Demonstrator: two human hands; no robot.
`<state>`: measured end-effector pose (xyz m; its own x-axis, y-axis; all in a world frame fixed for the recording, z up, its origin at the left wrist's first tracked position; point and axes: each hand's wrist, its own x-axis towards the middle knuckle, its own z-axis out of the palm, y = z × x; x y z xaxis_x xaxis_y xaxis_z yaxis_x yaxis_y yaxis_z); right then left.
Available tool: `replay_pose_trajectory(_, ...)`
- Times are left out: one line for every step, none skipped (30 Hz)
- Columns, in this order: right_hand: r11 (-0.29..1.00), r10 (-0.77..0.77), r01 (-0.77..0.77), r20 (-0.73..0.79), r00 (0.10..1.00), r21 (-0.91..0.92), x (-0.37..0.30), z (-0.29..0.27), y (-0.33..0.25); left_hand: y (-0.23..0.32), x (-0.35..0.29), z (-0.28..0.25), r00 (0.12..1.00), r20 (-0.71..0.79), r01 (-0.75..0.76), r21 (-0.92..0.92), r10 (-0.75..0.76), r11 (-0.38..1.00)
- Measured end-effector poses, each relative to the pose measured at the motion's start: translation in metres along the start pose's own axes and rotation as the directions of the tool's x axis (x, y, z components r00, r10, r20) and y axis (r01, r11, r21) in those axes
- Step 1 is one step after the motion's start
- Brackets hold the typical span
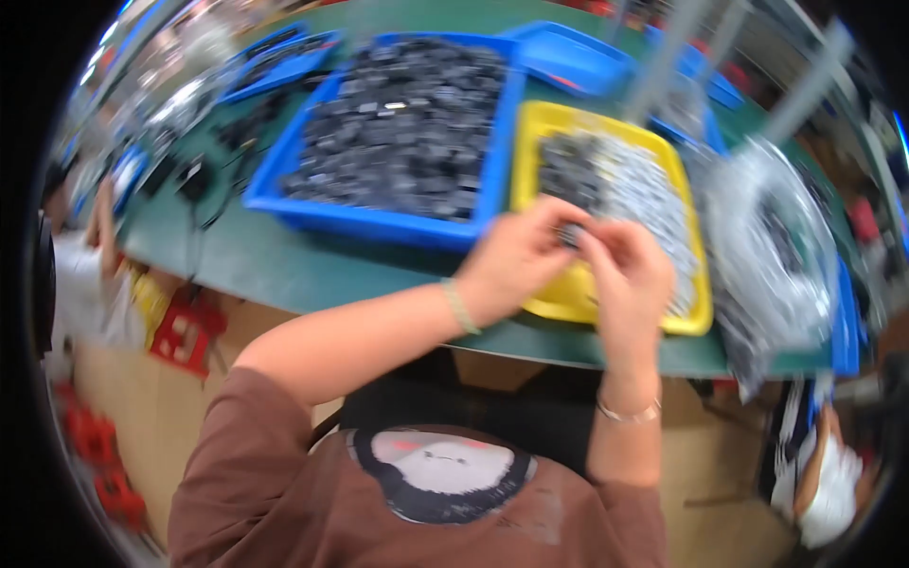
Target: The person assembles plastic components by fitting small inserts into circular plastic housings by hand.
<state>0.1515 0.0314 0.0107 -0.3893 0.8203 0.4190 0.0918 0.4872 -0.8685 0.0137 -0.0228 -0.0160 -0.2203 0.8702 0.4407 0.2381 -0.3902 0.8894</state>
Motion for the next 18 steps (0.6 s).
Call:
replay_pose_trajectory(0.994, -0.023, 0.018, -0.038, 0.999, -0.106, -0.004, 0.003, -0.005, -0.005, -0.001, 0.002, 0.998, -0.049, -0.044, -0.006, 0.044, 0.999)
replay_pose_trajectory(0.985, -0.049, 0.042, -0.037, 0.998, -0.17, -0.006, 0.005, -0.004, -0.012, -0.002, 0.004, 0.994, -0.085, -0.07, -0.033, 0.067, 0.997)
replay_pose_trajectory(0.977, -0.095, 0.076, -0.087, 0.992, -0.197, -0.008, 0.009, 0.004, -0.016, -0.002, 0.008, 0.983, -0.132, -0.134, -0.062, 0.125, 0.989)
replay_pose_trajectory(0.978, -0.125, 0.107, -0.094, 0.988, -0.177, -0.009, 0.016, 0.011, -0.019, -0.004, 0.007, 0.974, -0.165, -0.16, -0.038, 0.152, 0.986)
replay_pose_trajectory(0.975, -0.154, 0.129, -0.131, 0.979, -0.183, -0.011, 0.013, 0.012, -0.018, -0.002, 0.012, 0.967, -0.172, -0.2, -0.04, 0.19, 0.979)
replay_pose_trajectory(0.952, -0.17, 0.134, -0.111, 0.979, -0.274, -0.014, 0.014, 0.011, -0.02, -0.004, 0.015, 0.958, -0.194, -0.216, -0.015, 0.209, 0.976)
replay_pose_trajectory(0.922, -0.188, 0.145, -0.088, 0.978, -0.358, -0.016, 0.016, 0.005, -0.021, -0.008, 0.014, 0.95, -0.215, -0.23, 0.015, 0.228, 0.973)
replay_pose_trajectory(0.873, -0.27, 0.236, -0.021, 0.963, -0.427, -0.015, 0.013, 0.003, -0.021, -0.008, 0.017, 0.95, -0.225, -0.228, -0.026, 0.217, 0.973)
replay_pose_trajectory(0.811, -0.346, 0.323, 0.045, 0.937, -0.488, -0.013, 0.012, 0.004, -0.022, -0.007, 0.018, 0.951, -0.23, -0.226, -0.07, 0.205, 0.972)
replay_pose_trajectory(0.793, -0.355, 0.337, 0.064, 0.933, -0.508, -0.012, 0.007, 0.012, -0.027, -0.006, 0.021, 0.948, -0.246, -0.228, -0.09, 0.2, 0.97)
replay_pose_trajectory(0.769, -0.364, 0.346, 0.076, 0.928, -0.537, -0.01, 0.0, 0.021, -0.029, -0.005, 0.026, 0.946, -0.256, -0.234, -0.119, 0.198, 0.965)
replay_pose_trajectory(0.848, -0.272, 0.245, 0.011, 0.962, -0.469, -0.01, -0.007, 0.027, -0.027, -0.005, 0.029, 0.954, -0.246, -0.216, -0.16, 0.173, 0.963)
replay_pose_trajectory(0.91, -0.168, 0.138, -0.043, 0.985, -0.391, -0.008, -0.015, 0.034, -0.025, -0.005, 0.033, 0.961, -0.235, -0.197, -0.2, 0.148, 0.96)
replay_pose_trajectory(0.944, -0.096, 0.071, -0.062, 0.993, -0.322, -0.003, -0.017, 0.041, -0.026, -0.007, 0.032, 0.962, -0.239, -0.177, -0.178, 0.132, 0.968)
replay_pose_trajectory(0.984, 0.013, -0.023, -0.055, 0.998, -0.178, 0.001, -0.018, 0.049, -0.027, -0.009, 0.033, 0.957, -0.276, -0.151, -0.201, 0.092, 0.968)
replay_pose_trajectory(0.991, 0.073, -0.08, -0.064, 0.995, -0.112, 0.004, -0.017, 0.05, -0.026, -0.009, 0.032, 0.957, -0.28, -0.136, -0.22, 0.071, 0.966)
replay_pose_trajectory(0.989, 0.134, -0.138, -0.072, 0.988, -0.045, 0.008, -0.015, 0.053, -0.026, -0.008, 0.031, 0.958, -0.282, -0.121, -0.24, 0.05, 0.963)
replay_pose_trajectory(0.989, 0.135, -0.138, -0.058, 0.989, -0.045, 0.009, -0.013, 0.055, -0.026, -0.006, 0.028, 0.955, -0.294, -0.119, -0.237, 0.045, 0.964)
